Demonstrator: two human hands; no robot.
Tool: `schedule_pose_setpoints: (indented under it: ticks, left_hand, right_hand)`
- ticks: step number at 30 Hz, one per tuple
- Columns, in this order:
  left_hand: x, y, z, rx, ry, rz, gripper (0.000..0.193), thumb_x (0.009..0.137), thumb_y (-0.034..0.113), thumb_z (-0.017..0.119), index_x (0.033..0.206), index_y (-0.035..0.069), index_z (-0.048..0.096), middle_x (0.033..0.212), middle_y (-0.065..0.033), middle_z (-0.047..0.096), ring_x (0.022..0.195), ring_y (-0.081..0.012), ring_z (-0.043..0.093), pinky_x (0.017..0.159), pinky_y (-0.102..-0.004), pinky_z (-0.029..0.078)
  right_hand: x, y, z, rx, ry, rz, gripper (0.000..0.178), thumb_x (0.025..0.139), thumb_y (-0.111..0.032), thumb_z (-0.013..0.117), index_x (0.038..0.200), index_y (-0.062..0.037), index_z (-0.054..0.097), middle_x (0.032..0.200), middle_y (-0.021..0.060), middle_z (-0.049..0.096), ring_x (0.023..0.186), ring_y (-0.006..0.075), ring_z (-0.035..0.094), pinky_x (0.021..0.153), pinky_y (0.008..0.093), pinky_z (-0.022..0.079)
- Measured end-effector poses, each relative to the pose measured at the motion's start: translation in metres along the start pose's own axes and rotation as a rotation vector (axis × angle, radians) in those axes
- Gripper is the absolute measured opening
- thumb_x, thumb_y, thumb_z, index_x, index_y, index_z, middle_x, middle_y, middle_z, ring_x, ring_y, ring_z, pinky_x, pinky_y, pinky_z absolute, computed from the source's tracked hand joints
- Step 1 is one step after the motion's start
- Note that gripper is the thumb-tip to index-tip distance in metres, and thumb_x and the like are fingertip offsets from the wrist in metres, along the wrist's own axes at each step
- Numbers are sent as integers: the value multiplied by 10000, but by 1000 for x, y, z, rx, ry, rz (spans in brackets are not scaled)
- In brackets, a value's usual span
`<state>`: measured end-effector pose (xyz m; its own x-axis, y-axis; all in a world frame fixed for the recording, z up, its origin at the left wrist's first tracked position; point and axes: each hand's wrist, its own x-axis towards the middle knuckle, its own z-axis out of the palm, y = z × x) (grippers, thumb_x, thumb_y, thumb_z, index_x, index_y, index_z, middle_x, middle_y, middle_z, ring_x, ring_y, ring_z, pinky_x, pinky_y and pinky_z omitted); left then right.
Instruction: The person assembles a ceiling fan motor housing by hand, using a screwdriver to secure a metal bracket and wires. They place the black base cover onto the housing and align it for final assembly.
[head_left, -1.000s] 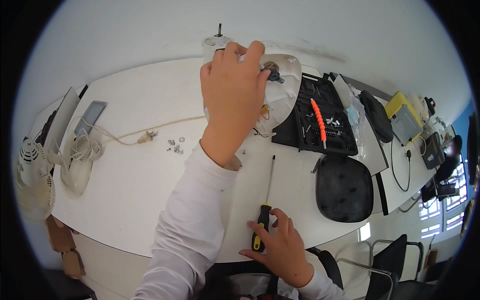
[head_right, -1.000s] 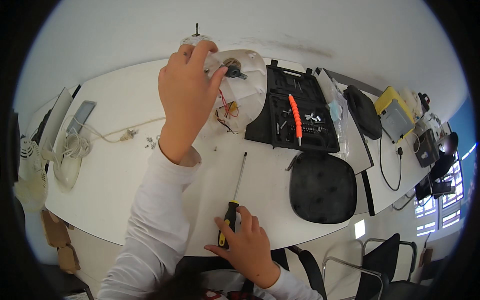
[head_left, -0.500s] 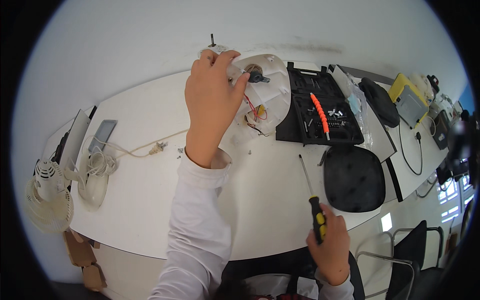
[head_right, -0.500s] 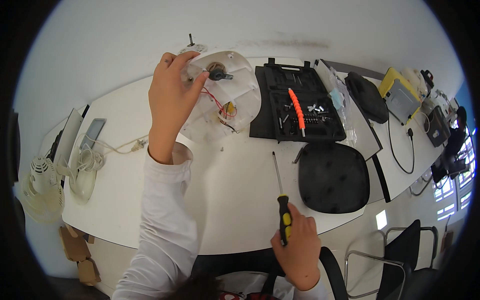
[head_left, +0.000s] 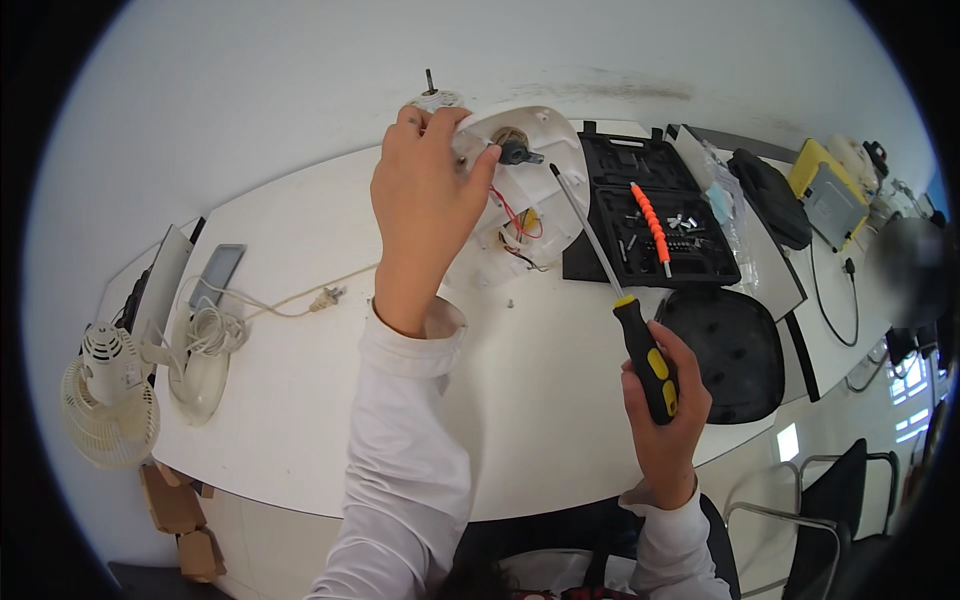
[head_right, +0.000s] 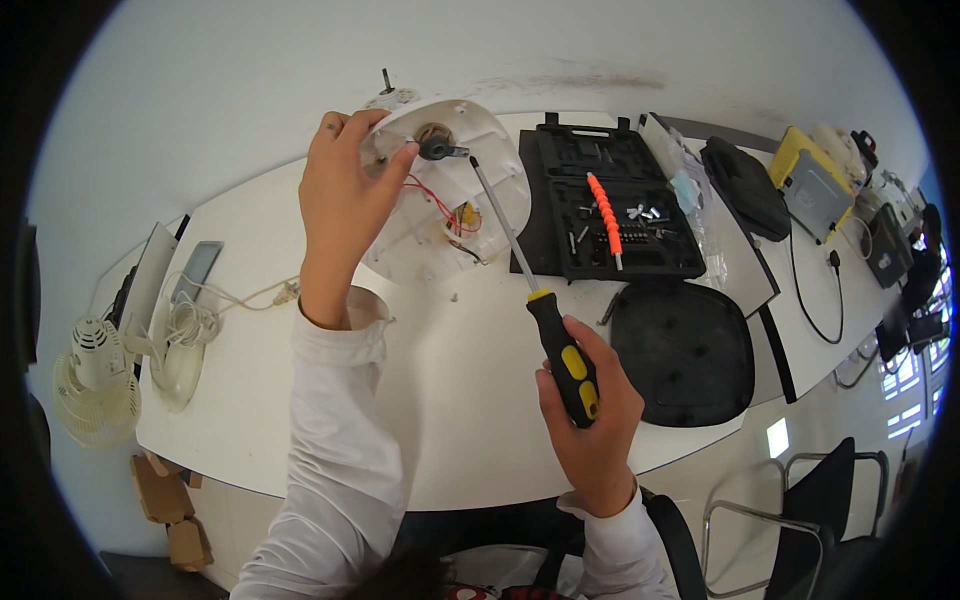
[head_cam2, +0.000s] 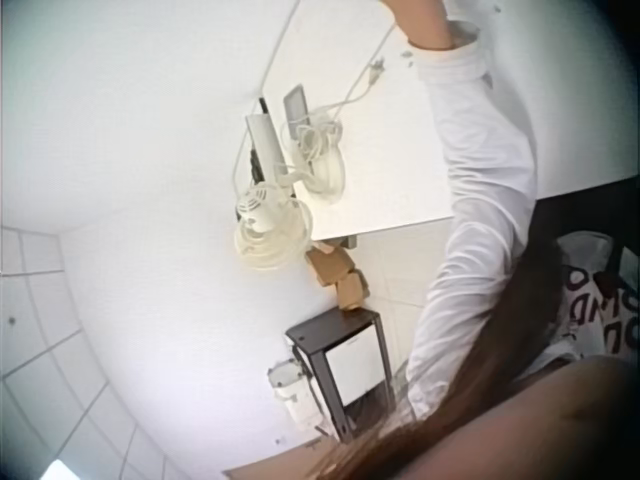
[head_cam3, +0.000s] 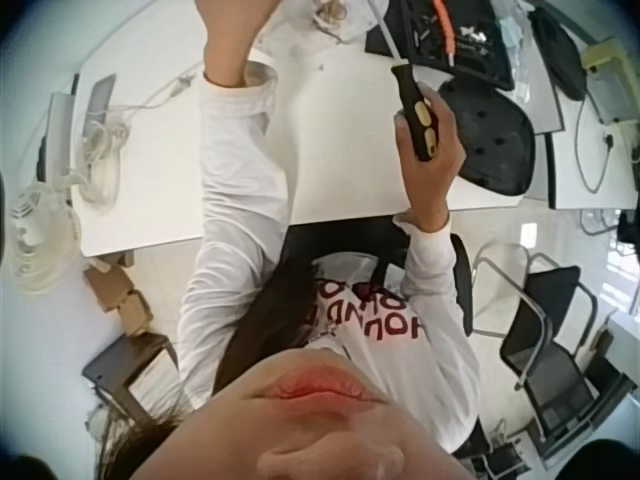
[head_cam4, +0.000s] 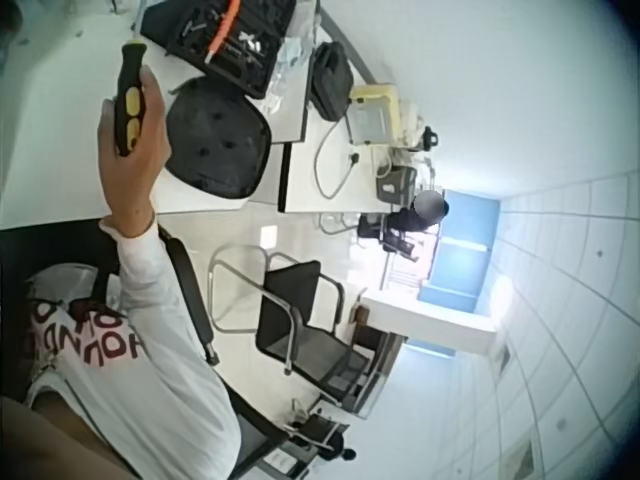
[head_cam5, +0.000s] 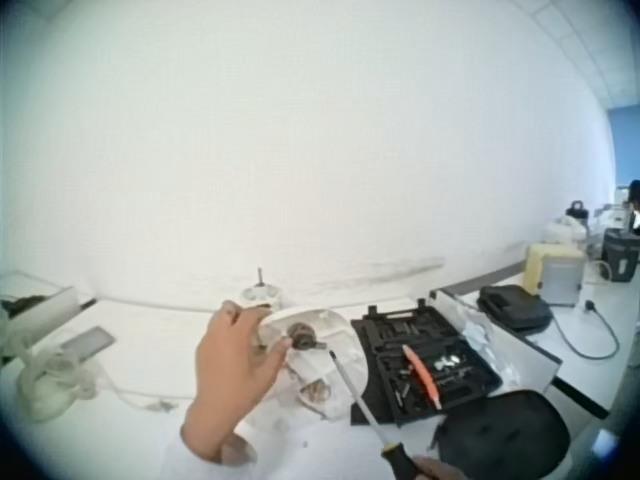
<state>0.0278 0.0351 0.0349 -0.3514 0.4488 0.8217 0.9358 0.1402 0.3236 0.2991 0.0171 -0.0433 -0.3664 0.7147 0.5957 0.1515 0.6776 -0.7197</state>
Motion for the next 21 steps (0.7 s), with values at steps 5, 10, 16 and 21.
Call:
schedule_pose_setpoints:
  ticks: [5, 10, 16, 21]
  left_hand:
    - [1, 1, 1, 15, 4, 12, 393, 805, 308, 744, 1112, 80, 656, 980, -54, 586, 865, -237, 606, 697, -350, 499]
    - [1, 2, 2, 12, -8, 12, 397, 803, 307, 745, 1112, 76, 654, 973, -55, 587, 832, -225, 601, 681, -338, 495]
    - [3, 4, 1, 11, -17, 9, 397, 798, 303, 748, 1106, 73, 650, 967, -61, 587, 841, -234, 600, 679, -344, 493]
    - [2, 3, 2, 21, -2, 26, 393, 799, 309, 746, 1099, 75, 646, 970, -68, 588, 880, -254, 601, 695, -359, 494]
  right_hand:
    - [6, 6, 9, 52, 5, 58, 436, 863, -12, 689, 1273, 9, 543, 946, 129, 678, 819, 168, 684, 762, 267, 537]
    - [7, 10, 15, 61, 4, 58, 439, 883, -37, 664, 1298, 4, 528, 936, 111, 663, 839, 140, 657, 784, 252, 521]
    - [9, 11, 18, 72, 8, 61, 439, 853, -6, 691, 1267, 13, 549, 973, 134, 683, 843, 176, 698, 783, 279, 544]
    - [4, 14, 20, 60, 6, 32, 435, 902, -66, 644, 1310, -1, 510, 990, 119, 652, 843, 147, 657, 785, 258, 518]
